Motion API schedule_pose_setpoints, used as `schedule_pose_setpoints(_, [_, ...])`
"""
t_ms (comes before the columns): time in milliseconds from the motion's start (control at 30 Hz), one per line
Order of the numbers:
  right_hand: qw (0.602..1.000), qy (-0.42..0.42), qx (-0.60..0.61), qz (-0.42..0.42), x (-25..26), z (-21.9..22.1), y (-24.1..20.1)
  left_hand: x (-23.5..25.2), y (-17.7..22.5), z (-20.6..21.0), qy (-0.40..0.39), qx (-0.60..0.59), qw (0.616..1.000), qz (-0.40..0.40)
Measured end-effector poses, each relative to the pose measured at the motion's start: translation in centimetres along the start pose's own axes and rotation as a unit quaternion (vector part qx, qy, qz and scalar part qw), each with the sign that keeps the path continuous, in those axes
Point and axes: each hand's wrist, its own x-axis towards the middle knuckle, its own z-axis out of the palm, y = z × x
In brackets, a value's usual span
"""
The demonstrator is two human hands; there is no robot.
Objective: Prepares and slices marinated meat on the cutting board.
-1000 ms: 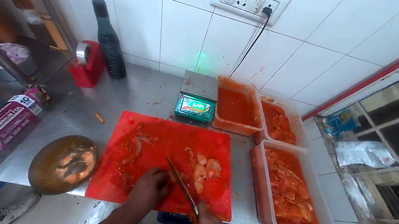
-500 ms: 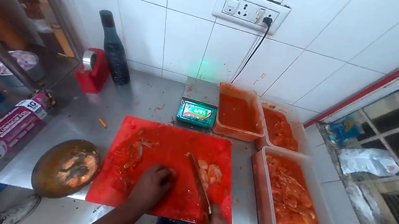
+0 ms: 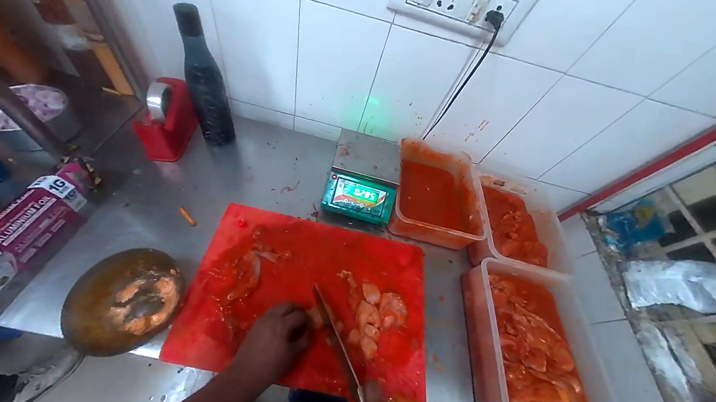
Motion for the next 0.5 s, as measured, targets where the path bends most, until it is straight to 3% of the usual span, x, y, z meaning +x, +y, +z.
schedule_pose_setpoints(267, [0.999,0.044,0.010,0.003,5.3,0.6,-3.3,0.0,0.2,-0.5,-0.037,0.009,0.999,0.013])
schedule_pose_setpoints(500, [0.997,0.067,0.035,0.015,2.0,1.0,1.9,-2.1,-2.0,1.4,0.095,-0.045,0.994,0.042])
